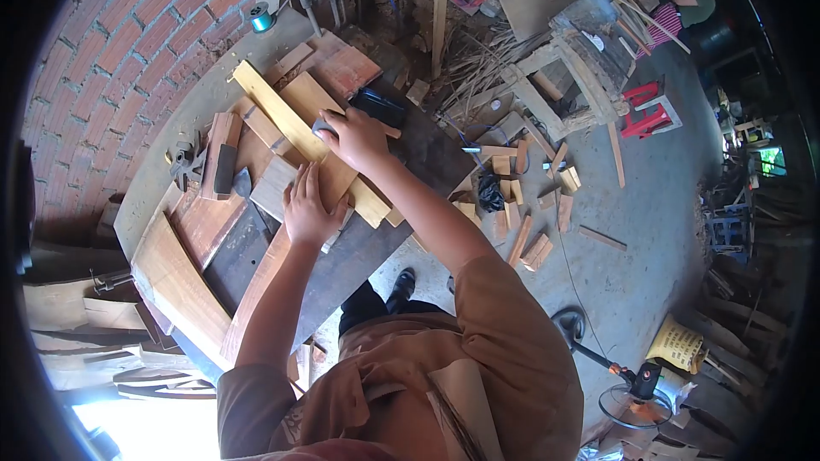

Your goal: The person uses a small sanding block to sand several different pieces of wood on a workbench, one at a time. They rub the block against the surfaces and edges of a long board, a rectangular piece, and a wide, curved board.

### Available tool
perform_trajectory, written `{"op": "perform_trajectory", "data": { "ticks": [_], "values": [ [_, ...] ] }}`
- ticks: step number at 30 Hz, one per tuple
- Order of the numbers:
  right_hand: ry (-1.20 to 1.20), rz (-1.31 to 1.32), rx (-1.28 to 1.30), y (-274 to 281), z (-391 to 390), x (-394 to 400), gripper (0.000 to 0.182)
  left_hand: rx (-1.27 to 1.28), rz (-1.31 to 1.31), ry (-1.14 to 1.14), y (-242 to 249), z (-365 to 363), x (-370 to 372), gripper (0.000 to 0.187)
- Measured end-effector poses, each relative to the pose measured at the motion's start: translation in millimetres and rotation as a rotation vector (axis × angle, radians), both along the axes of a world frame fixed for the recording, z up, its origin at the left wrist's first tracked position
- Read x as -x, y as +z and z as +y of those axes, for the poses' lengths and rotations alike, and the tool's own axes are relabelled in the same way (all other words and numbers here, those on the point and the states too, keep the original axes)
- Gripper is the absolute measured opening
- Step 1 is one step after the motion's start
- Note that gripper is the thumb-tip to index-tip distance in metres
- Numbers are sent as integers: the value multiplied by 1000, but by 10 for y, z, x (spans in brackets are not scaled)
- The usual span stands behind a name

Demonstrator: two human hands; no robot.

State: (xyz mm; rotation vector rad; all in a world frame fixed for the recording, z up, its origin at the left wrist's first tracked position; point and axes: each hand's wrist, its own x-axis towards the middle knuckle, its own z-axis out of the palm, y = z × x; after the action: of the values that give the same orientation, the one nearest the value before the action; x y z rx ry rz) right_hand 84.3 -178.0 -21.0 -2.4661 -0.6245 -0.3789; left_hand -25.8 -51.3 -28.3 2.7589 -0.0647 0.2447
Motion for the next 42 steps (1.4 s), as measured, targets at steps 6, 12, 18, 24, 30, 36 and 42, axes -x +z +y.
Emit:
{"op": "perform_trajectory", "data": {
  "ticks": [6, 12, 18, 24, 30, 36, 42],
  "values": [
    [-15, 96, -32, -68, -496, 541, 38, 17, 30, 10, -2, 0, 3, 73],
    [39, 76, 32, 113, 5, 85, 37, 5, 33, 27, -7, 2, -1, 74],
    [83, -11, -56, 23, -323, 346, 36, 21, 7, 19, 6, -3, -3, 73],
    [-21, -9, 68, 40, -169, 200, 35, 5, 40, 30, 7, -5, -7, 74],
    [43, 84, -15, 13, -72, 9, 35, -6, 72, 34, 5, -9, -3, 75],
    [44, -15, -93, -237, -488, 378, 35, 6, 10, 38, -20, -10, 36, 73],
    [70, -57, 5, -14, 85, -105, 35, -8, 11, 41, 9, -9, -9, 73]
  ]
}}
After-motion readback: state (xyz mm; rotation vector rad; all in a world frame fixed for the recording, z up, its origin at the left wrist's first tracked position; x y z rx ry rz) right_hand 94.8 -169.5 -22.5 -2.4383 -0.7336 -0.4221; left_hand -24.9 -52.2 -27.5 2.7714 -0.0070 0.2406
